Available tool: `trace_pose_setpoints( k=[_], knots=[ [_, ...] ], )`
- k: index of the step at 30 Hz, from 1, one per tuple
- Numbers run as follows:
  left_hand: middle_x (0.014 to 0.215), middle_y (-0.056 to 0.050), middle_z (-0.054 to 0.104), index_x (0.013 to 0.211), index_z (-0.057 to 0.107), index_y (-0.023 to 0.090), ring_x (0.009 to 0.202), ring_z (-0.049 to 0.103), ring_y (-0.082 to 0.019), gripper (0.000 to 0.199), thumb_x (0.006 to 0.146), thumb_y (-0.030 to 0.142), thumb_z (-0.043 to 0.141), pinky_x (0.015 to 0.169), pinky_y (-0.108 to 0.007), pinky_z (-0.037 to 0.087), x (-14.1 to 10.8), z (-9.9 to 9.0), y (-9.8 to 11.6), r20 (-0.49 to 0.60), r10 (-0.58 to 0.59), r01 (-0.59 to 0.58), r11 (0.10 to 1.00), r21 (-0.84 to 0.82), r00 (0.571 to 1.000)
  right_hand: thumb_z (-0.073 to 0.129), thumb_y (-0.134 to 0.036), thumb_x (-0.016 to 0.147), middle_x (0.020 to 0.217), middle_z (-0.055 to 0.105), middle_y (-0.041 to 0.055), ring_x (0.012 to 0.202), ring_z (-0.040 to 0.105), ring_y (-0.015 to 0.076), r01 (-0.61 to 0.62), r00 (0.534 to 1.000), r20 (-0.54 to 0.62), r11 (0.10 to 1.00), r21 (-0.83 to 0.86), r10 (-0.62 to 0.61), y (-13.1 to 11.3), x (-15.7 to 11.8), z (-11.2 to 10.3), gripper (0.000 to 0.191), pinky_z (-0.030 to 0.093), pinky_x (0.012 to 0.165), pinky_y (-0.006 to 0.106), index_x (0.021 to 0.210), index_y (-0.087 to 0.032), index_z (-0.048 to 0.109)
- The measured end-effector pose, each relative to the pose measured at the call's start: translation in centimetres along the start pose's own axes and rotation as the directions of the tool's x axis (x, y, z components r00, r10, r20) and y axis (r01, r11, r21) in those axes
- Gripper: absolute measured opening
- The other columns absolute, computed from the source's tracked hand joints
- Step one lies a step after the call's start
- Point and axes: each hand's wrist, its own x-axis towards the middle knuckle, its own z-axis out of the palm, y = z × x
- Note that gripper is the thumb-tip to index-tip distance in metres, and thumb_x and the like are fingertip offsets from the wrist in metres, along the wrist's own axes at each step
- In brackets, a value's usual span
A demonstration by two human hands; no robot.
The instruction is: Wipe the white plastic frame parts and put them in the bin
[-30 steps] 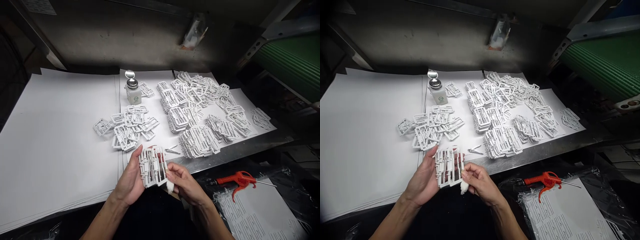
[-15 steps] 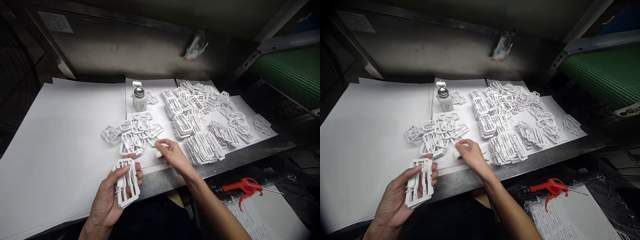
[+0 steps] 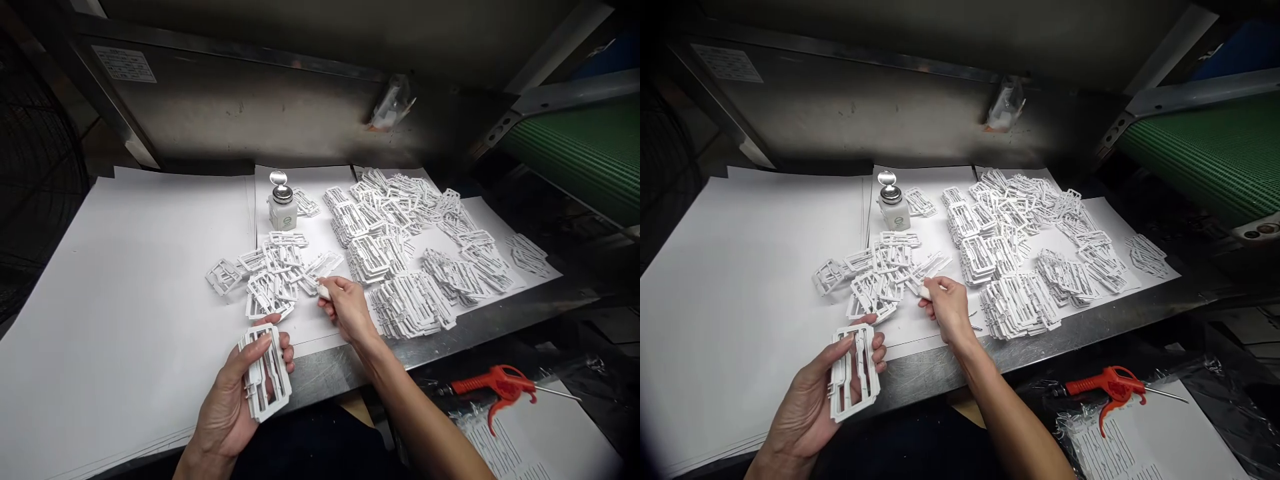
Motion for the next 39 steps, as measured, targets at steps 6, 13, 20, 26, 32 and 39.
trace_pose_setpoints(
  k=[6, 13, 20, 26, 32, 39],
  knots=[
    [0.096, -0.014, 0.067, 0.122, 0.051, 0.015, 0.077, 0.066, -0.023, 0.049, 0.074, 0.012, 0.060, 0.067, -0.033, 0.055, 0.7, 0.1, -0.4, 0.070, -0.048, 0.044, 0.998, 0.052, 0.996, 0.064, -0.038, 0.084, 0.049, 0.052, -0.0028, 0.031, 0.032, 0.0033, -0.068, 0.920, 0.388, 0.997, 0.035, 0.050, 0.4, -6.3, -3.2, 0.027, 0.019, 0.029, 0.012, 0.080, -0.012, 0.058],
    [0.086, -0.014, 0.070, 0.103, 0.064, 0.008, 0.072, 0.067, -0.024, 0.033, 0.075, 0.024, 0.061, 0.066, -0.036, 0.055, 2.2, -0.4, -2.5, 0.389, -0.214, 0.258, 0.964, -0.063, 0.896, 0.065, -0.035, 0.085, 0.049, 0.047, -0.0045, 0.034, 0.031, 0.0026, -0.260, 0.769, 0.606, 0.965, 0.009, 0.202, 2.0, -9.2, -4.3, 0.026, 0.019, 0.031, 0.012, 0.079, -0.011, 0.058],
    [0.092, -0.015, 0.070, 0.101, 0.066, 0.005, 0.070, 0.066, -0.020, 0.033, 0.080, 0.028, 0.057, 0.066, -0.031, 0.055, 2.0, -1.1, -3.3, 0.433, -0.186, 0.275, 0.949, -0.153, 0.882, 0.060, -0.041, 0.088, 0.053, 0.051, -0.0017, 0.038, 0.035, 0.0028, -0.086, 0.887, 0.450, 0.994, -0.068, 0.107, 1.7, -9.1, -4.9, 0.031, 0.025, 0.035, 0.012, 0.080, -0.011, 0.062],
    [0.099, -0.017, 0.068, 0.102, 0.065, 0.008, 0.080, 0.066, -0.024, 0.034, 0.079, 0.032, 0.058, 0.073, -0.037, 0.054, 2.1, -1.2, -3.4, 0.366, -0.158, 0.211, 0.971, -0.110, 0.917, 0.068, -0.032, 0.083, 0.065, 0.059, 0.0011, 0.057, 0.054, 0.0098, 0.147, 0.961, 0.244, 0.988, -0.049, -0.131, -0.3, -8.3, -5.5, 0.021, 0.046, 0.054, 0.017, 0.090, -0.013, 0.064],
    [0.083, -0.010, 0.071, 0.093, 0.066, 0.013, 0.081, 0.067, -0.025, 0.023, 0.075, 0.026, 0.064, 0.076, -0.037, 0.054, 1.9, -0.7, -4.0, 0.355, -0.152, 0.196, 0.977, -0.090, 0.922, 0.062, -0.019, 0.085, 0.091, 0.061, 0.0042, 0.077, 0.058, 0.0144, 0.586, 0.804, 0.334, 0.751, -0.303, -0.492, -2.4, -7.2, -1.4, 0.013, 0.047, 0.067, 0.022, 0.098, -0.015, 0.064],
    [0.084, -0.011, 0.071, 0.098, 0.065, 0.012, 0.076, 0.067, -0.025, 0.025, 0.076, 0.024, 0.061, 0.069, -0.037, 0.055, 1.7, -1.0, -3.3, 0.323, -0.156, 0.192, 0.978, -0.084, 0.934, 0.060, -0.012, 0.085, 0.083, 0.058, 0.0016, 0.065, 0.052, 0.0105, 0.642, 0.759, 0.342, 0.547, -0.538, -0.554, -2.5, -7.0, -2.4, 0.005, 0.042, 0.060, 0.021, 0.089, -0.013, 0.062]
  ],
)
